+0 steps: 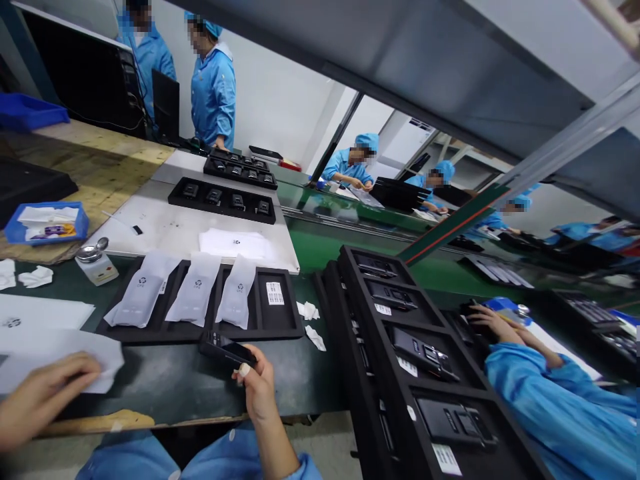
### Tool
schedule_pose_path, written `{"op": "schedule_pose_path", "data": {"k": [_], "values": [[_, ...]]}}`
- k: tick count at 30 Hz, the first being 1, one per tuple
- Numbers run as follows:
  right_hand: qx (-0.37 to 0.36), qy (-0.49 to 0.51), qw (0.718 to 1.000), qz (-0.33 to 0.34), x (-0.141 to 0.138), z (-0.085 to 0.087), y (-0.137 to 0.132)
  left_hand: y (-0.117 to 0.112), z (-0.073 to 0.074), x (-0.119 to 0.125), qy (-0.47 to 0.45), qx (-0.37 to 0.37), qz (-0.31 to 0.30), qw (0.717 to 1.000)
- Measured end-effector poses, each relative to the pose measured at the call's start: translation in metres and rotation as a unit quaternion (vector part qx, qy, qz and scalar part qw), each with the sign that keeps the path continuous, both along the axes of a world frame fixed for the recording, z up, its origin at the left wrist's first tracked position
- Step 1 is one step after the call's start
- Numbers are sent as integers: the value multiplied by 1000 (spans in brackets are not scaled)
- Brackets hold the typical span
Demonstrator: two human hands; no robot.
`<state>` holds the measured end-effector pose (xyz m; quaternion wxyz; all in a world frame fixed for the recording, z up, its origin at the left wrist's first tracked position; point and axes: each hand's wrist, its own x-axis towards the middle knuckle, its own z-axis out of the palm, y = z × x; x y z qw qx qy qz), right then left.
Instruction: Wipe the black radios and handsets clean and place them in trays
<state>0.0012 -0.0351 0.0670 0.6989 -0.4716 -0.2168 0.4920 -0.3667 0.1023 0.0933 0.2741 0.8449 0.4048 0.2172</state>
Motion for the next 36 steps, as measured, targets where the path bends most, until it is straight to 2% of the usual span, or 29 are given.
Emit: {"op": "schedule_pose_path", "data": {"k": [1,3,6,9,12,15,16,17,18,20,22,24,26,28,30,36], "values": [[2,8,1000,-1,0,0,0,-8,0,22,5,-30,-52,998],[4,22,1000,-4,0,0,1,-20,-3,60,14,-51,-102,993],[11,35,999,-13,2,1,1,-27,-11,96,42,-28,-119,992],[19,38,999,-23,3,0,0,-27,-14,107,60,-11,-117,991],[29,12,999,-37,1,-2,-4,-25,-15,105,39,-5,-113,993],[50,-144,987,-57,-3,0,-18,-24,-18,100,15,4,-102,995],[61,-234,968,-66,-4,3,-24,-25,-19,99,17,7,-99,995],[77,-336,936,-74,-4,8,-30,-25,-21,98,23,10,-98,995],[101,-440,889,-81,-3,15,-36,-26,-21,98,33,11,-99,994],[174,-613,765,-86,1,30,-43,-27,-20,99,57,6,-102,993],[251,-707,656,-82,7,45,-45,-27,-16,101,85,-8,-108,990],[297,-744,594,-79,12,55,-42,-27,-9,104,109,-21,-114,987],[314,-759,566,-79,15,60,-37,-27,-3,107,130,-25,-117,984],[308,-760,566,-77,16,60,-33,-27,0,112,154,-19,-107,982],[283,-753,590,-72,14,58,-31,-27,-1,118,176,-11,-89,980],[141,-690,706,-71,8,38,-41,-29,-5,125,171,-4,-69,983]]}}
